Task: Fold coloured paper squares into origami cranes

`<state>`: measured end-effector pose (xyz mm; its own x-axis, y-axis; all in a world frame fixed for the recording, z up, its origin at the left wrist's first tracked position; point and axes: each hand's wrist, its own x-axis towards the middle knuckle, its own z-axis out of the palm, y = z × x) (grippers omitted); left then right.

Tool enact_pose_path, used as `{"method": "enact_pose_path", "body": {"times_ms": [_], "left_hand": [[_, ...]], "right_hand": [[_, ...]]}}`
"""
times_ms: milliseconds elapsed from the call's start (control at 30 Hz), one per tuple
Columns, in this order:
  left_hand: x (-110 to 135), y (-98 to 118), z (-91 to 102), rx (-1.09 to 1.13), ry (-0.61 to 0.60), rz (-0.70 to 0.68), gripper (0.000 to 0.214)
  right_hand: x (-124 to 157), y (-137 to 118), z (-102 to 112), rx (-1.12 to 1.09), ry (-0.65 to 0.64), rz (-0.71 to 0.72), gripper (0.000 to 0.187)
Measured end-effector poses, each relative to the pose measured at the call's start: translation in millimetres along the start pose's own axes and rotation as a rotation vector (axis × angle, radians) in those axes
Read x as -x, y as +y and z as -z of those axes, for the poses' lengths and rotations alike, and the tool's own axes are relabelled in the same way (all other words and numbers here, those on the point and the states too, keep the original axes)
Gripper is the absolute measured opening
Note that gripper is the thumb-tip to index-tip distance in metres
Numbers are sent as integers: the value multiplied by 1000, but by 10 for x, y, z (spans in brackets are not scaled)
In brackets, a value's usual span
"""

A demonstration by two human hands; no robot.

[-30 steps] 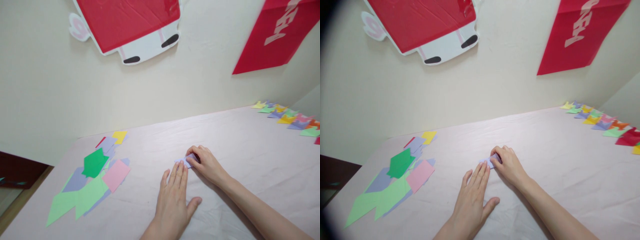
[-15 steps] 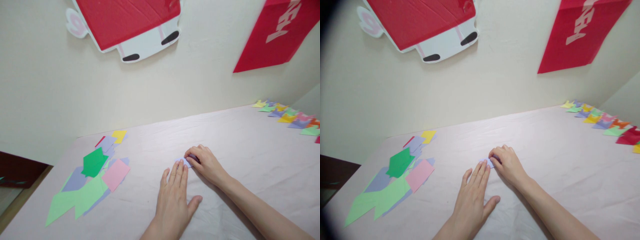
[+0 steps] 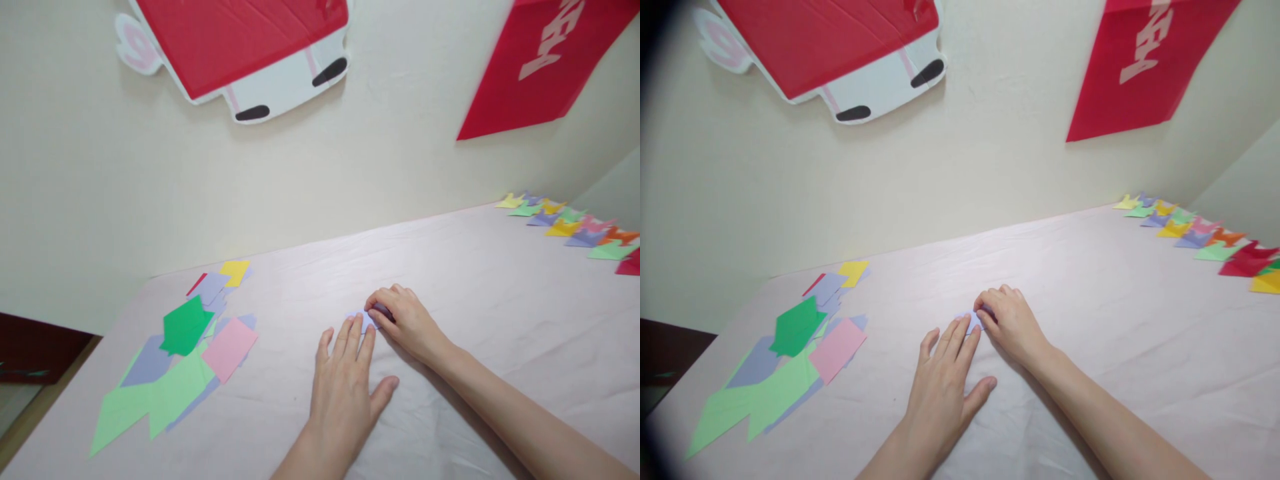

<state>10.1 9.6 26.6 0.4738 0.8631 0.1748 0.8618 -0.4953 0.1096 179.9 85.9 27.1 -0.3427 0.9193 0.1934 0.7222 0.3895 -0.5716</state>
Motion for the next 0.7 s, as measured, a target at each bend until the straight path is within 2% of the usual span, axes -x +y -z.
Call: {"method": "enact_pose_path", "body": {"times_ms": [133, 300, 567, 700], "left_hand": [[-20, -17, 28, 30, -5, 5, 63], [-17, -26, 34, 64, 4, 1, 62], [-25, -46, 41, 90, 2, -6, 56], [-42, -50, 71, 101, -9, -2, 51]], "right_hand": [[44, -34, 18, -28, 29, -3, 8], [94, -63, 32, -23, 57, -7, 13], [97, -122, 10, 26, 43, -77, 18], [89, -101, 44, -16, -5, -99, 28]]}}
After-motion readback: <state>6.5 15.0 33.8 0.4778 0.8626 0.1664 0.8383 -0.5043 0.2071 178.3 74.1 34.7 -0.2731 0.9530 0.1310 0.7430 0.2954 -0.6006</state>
